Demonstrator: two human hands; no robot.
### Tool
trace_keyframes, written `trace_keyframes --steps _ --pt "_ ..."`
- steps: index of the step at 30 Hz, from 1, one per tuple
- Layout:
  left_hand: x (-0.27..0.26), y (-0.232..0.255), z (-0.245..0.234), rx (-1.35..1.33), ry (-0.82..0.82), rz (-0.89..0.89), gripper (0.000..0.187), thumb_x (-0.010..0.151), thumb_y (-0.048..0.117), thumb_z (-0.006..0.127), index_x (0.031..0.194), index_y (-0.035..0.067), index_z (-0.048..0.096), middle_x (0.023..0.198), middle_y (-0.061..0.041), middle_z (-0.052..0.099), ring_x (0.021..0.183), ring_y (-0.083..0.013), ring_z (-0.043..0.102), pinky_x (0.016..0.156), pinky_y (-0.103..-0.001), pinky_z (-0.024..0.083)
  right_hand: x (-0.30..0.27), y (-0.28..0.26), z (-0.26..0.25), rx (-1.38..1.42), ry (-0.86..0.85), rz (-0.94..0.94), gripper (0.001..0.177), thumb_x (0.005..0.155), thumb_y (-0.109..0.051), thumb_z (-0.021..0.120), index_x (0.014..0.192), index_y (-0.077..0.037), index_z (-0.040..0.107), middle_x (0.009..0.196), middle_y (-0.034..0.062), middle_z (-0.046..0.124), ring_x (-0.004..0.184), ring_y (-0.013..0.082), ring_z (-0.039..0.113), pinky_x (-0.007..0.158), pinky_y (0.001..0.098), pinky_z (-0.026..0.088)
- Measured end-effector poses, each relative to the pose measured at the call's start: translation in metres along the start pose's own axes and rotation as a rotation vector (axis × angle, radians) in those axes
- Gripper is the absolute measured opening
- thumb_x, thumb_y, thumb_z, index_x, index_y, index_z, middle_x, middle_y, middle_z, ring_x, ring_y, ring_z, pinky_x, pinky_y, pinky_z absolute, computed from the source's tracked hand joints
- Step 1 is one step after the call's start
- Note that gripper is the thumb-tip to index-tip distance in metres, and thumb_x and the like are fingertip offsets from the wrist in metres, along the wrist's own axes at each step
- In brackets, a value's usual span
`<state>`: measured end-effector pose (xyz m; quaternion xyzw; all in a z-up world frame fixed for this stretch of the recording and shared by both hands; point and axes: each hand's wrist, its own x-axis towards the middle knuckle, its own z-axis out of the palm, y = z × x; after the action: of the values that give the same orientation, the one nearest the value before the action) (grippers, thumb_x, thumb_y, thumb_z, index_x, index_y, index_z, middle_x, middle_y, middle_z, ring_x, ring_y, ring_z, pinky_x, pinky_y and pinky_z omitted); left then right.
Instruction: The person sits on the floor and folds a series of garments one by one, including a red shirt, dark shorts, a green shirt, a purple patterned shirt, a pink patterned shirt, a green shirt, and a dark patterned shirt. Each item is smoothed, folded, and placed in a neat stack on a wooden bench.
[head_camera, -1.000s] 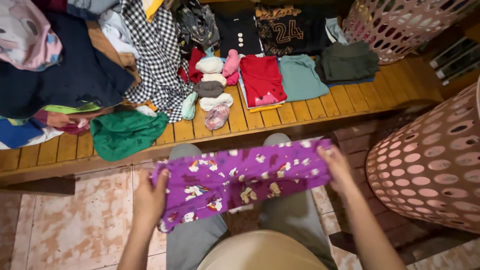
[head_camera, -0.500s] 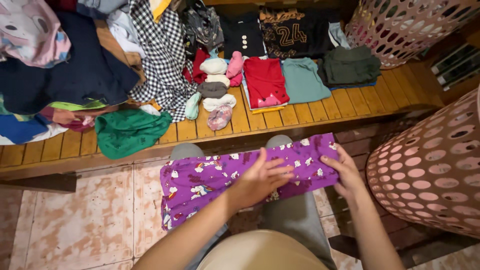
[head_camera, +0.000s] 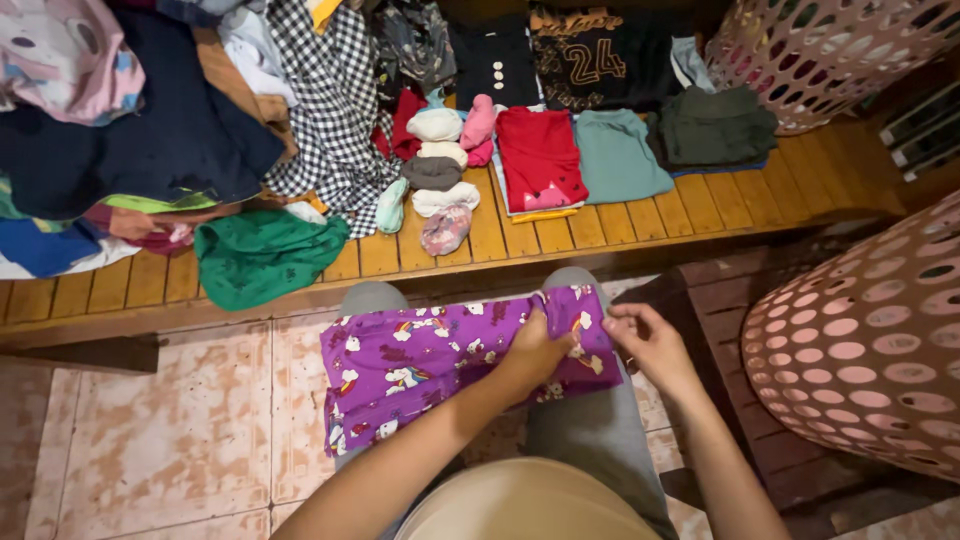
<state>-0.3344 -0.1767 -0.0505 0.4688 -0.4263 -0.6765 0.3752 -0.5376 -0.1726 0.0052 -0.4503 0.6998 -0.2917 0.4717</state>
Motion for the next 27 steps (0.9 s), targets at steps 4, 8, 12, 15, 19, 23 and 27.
trace_keyframes --steps 4,8,12,15,19,23,27 --pt "-0.007 0.001 -0.004 0.404 0.157 0.165 0.082 0.073 0.019 0.089 0.133 -0.004 0.038 0.116 -0.025 0.067 0.107 -0.0304 0.067 0.093 -0.038 0.055 0.005 0.017 0.009 -0.229 0.123 -0.341 0.038 0.077 -0.027 0.087 0.106 -0.008 0.072 0.087 0.0024 0.062 0.067 0.01 0.055 0.062 0.0256 0.048" --pt "-0.03 0.018 -0.001 0.525 0.316 0.4 0.107 0.066 0.01 0.096 0.145 -0.007 0.025 0.125 -0.035 0.053 0.109 -0.0431 0.06 0.088 -0.044 0.053 0.007 0.022 0.013 -0.297 0.174 -0.358 0.034 0.076 -0.026 0.087 0.099 -0.007 0.071 0.087 0.0035 0.061 0.068 0.0133 0.055 0.063 0.0287 0.049" --pt "-0.041 0.025 0.002 -0.052 0.162 -0.129 0.1 0.069 0.01 0.078 0.153 0.006 0.023 0.12 -0.026 0.067 0.101 -0.043 0.069 0.077 -0.05 0.057 0.007 0.022 0.014 -0.29 0.187 -0.409 0.032 0.076 -0.025 0.086 0.098 -0.008 0.071 0.089 0.0031 0.062 0.069 0.0136 0.056 0.065 0.0291 0.049" --pt "-0.042 0.015 -0.001 0.221 0.281 0.084 0.099 0.072 0.008 0.084 0.153 0.002 0.028 0.119 -0.031 0.066 0.104 -0.0424 0.068 0.085 -0.047 0.056 0.007 0.029 0.015 -0.286 0.206 -0.436 0.033 0.076 -0.025 0.087 0.098 -0.007 0.071 0.091 0.0041 0.061 0.072 0.0149 0.056 0.066 0.0298 0.05" --pt "-0.043 0.013 -0.011 0.565 0.372 0.577 0.106 0.064 0.002 0.092 0.15 0.0 0.031 0.134 -0.033 0.049 0.115 -0.044 0.058 0.092 -0.045 0.055 0.009 0.035 0.012 -0.342 0.193 -0.431 0.025 0.083 -0.024 0.084 0.093 -0.006 0.07 0.092 0.006 0.065 0.072 0.0162 0.06 0.067 0.0311 0.051" --pt "-0.069 0.053 -0.045 0.164 0.109 -0.14 0.075 0.082 0.023 0.082 0.148 0.006 0.049 0.131 -0.029 0.059 0.107 -0.0475 0.067 0.086 -0.046 0.054 0.004 0.009 0.028 -0.099 -0.037 -0.38 0.016 0.092 -0.017 0.074 0.099 -0.005 0.066 0.091 0.0072 0.068 0.074 0.0119 0.062 0.064 0.0284 0.052" --pt "-0.118 0.099 -0.115 -0.41 -0.227 -0.067 0.065 0.094 0.044 0.056 0.149 0.012 0.042 0.132 -0.007 0.064 0.112 -0.0234 0.067 0.09 -0.038 0.06 -0.03 -0.051 0.079 0.287 -0.454 -0.278 0.012 0.094 -0.011 0.067 0.103 -0.006 0.06 0.099 0.0055 0.073 0.079 0.0116 0.069 0.064 0.0282 0.058"
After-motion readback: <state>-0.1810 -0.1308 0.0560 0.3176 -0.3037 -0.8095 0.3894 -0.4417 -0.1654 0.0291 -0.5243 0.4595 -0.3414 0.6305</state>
